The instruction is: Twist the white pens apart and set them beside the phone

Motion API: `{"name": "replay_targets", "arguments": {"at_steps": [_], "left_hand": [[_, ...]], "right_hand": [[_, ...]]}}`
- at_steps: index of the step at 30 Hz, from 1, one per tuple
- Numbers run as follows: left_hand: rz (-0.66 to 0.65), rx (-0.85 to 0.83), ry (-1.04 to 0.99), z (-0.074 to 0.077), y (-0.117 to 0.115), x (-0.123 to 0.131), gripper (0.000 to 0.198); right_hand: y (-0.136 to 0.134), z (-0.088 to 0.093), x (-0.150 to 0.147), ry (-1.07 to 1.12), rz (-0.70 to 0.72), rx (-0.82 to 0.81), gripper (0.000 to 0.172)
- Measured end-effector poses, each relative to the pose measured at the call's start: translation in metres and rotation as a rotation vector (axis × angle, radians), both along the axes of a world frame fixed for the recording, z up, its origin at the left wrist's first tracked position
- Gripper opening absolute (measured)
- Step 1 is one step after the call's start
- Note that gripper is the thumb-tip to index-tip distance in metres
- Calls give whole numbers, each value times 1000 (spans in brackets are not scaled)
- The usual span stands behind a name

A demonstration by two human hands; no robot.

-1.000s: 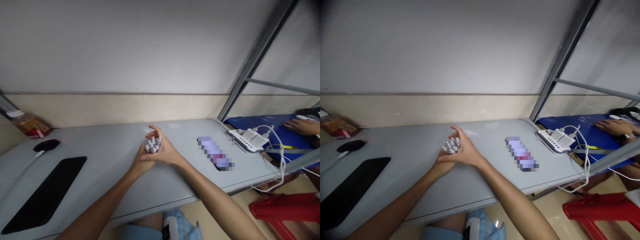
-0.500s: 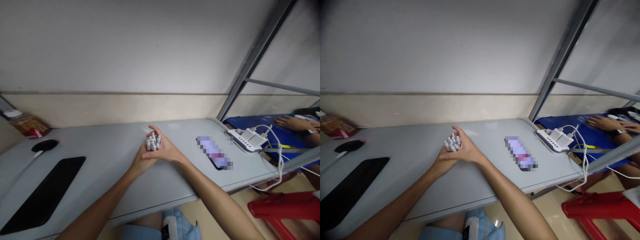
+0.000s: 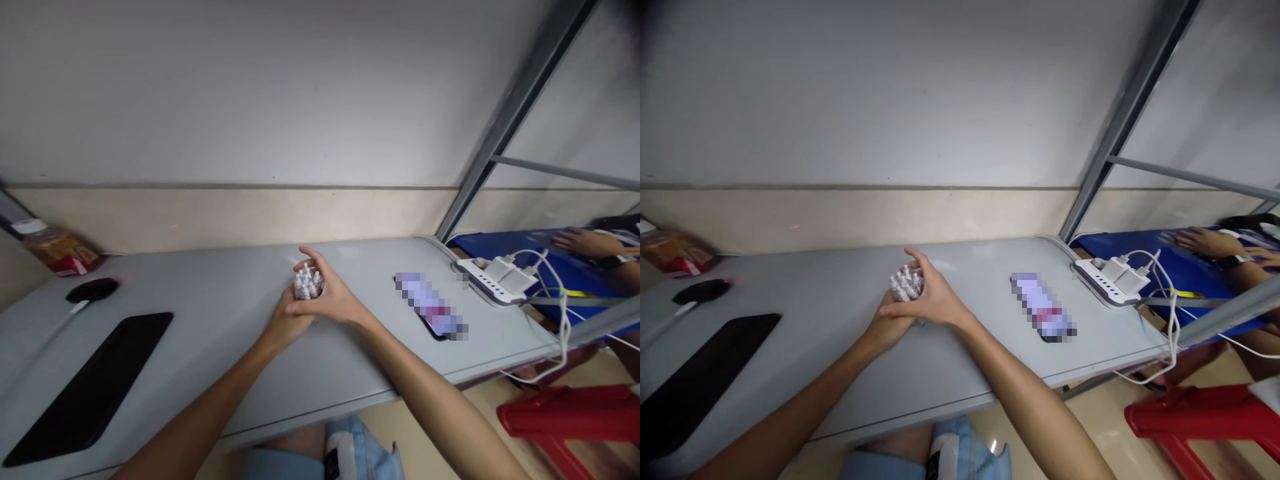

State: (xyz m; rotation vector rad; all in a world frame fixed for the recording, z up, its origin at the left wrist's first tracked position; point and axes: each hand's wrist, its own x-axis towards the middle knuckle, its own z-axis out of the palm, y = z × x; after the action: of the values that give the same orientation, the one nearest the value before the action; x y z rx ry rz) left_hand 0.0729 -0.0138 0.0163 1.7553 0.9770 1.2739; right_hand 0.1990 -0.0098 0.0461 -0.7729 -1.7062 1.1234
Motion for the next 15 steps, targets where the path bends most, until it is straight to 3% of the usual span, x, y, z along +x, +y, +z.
{"name": "replay_targets", "arguments": {"at_steps": [7, 12, 15], "left_hand": [[23, -15, 40, -2, -3, -2, 23], [32, -15, 38, -1, -1, -3, 22], [-4, -46, 17, -2, -1, -3, 17]], "right_hand": [[-5, 6, -1, 70, 8, -10, 76], [-7, 4, -2, 101, 38, -31, 81], [-6, 4, -4, 111, 21, -36, 59]]}}
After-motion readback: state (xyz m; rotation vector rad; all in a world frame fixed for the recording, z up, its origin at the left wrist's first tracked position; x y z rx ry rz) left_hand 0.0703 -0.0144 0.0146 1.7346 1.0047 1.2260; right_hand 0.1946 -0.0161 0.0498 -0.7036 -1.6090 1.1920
